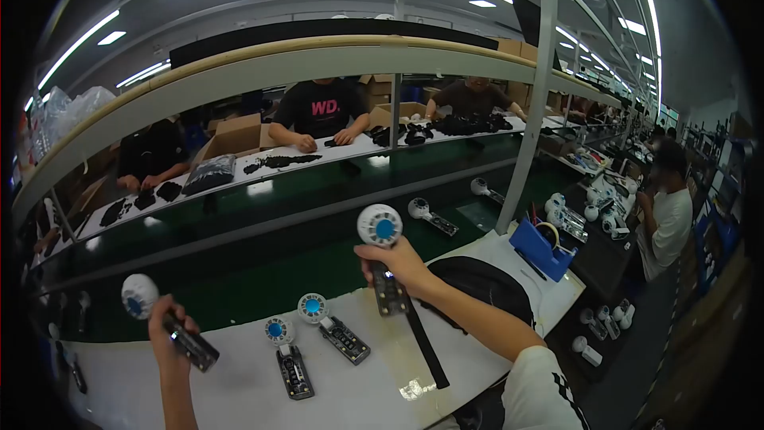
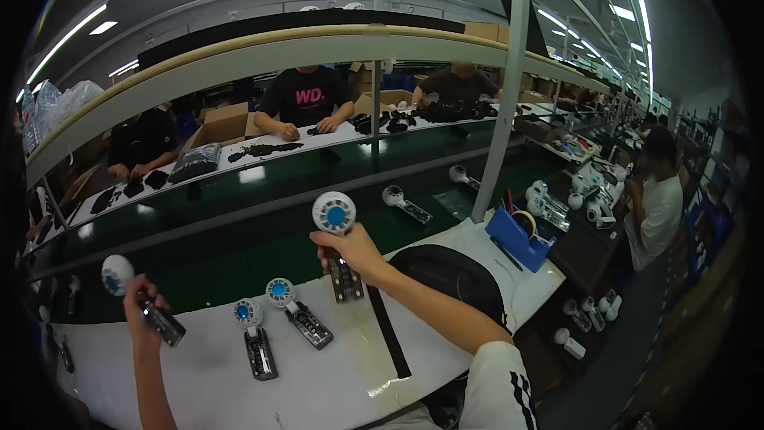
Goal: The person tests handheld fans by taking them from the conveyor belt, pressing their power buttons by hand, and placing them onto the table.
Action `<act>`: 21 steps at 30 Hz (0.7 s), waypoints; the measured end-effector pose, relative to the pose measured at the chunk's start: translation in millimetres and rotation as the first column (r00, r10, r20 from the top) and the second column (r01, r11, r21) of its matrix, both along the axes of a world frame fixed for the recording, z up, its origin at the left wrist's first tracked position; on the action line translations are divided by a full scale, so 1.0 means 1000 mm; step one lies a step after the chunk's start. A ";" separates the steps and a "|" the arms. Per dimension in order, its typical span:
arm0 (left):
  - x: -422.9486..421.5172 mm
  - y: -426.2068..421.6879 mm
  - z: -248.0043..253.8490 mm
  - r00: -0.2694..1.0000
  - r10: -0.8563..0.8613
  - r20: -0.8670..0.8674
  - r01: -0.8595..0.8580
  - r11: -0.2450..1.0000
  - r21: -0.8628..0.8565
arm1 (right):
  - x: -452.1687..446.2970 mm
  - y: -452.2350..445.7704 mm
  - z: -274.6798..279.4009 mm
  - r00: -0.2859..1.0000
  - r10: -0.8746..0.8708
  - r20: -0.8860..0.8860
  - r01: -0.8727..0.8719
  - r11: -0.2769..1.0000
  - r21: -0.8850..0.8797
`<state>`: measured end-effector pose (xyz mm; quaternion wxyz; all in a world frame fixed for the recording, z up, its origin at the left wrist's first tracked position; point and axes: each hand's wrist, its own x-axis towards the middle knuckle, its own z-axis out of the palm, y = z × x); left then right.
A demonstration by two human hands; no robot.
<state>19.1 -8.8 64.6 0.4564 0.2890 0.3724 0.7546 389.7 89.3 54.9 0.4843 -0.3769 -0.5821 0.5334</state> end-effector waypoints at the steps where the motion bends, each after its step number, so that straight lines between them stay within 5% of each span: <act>1: -0.008 0.025 -0.009 0.939 -0.005 -0.344 -0.040 0.992 -0.123 | -0.003 0.022 -0.005 0.984 -0.069 0.162 0.065 0.997 0.028; 2: -0.018 0.053 -0.018 0.764 -0.046 -0.643 -0.119 0.970 -0.210 | -0.008 0.053 -0.027 0.919 -0.227 0.322 0.164 0.964 0.211; 3: -0.021 0.075 -0.027 0.763 -0.069 -0.643 -0.147 0.949 -0.277 | -0.012 0.086 -0.049 0.807 -0.401 0.432 0.228 0.888 0.399; 5: -0.032 0.113 -0.056 0.828 -0.086 -0.554 -0.171 0.903 -0.395 | -0.020 0.134 -0.075 0.780 -0.304 0.547 0.235 0.952 0.194; 7: -0.065 0.156 -0.095 0.875 -0.135 -0.464 -0.088 0.900 -0.427 | -0.030 0.167 -0.100 0.736 -0.328 0.593 0.264 0.945 0.195; 10: -0.078 0.188 -0.125 0.488 0.064 -0.871 -0.483 0.850 -0.208 | -0.042 0.174 -0.107 0.667 -0.374 0.644 0.315 0.925 0.212; 11: -0.076 0.189 -0.123 0.490 0.069 -0.869 -0.495 0.842 -0.213 | -0.044 0.169 -0.106 0.580 -0.369 0.726 0.305 0.925 0.226; 13: -0.079 0.187 -0.131 0.124 -0.019 -0.992 -0.624 0.776 -0.093 | -0.037 0.160 -0.109 0.459 -0.397 0.795 0.288 0.913 0.290; 14: -0.085 0.187 -0.134 0.092 -0.121 -0.988 -0.629 0.762 -0.152 | -0.025 0.159 -0.106 0.437 -0.442 0.784 0.287 0.894 0.344; 16: -0.098 0.188 -0.146 0.061 -0.118 -0.991 -0.663 0.738 -0.128 | 0.008 0.159 -0.111 0.085 -0.698 0.711 0.236 0.707 0.666; 19: -0.090 0.167 -0.138 -0.096 0.060 -0.994 -0.681 0.724 0.109 | 0.069 0.172 -0.122 -0.168 -0.611 0.774 0.333 0.704 0.627; 21: -0.060 0.142 -0.099 -0.321 0.268 -0.908 -0.523 0.749 0.406 | 0.096 0.180 -0.119 -0.013 -0.274 0.962 0.475 0.845 0.247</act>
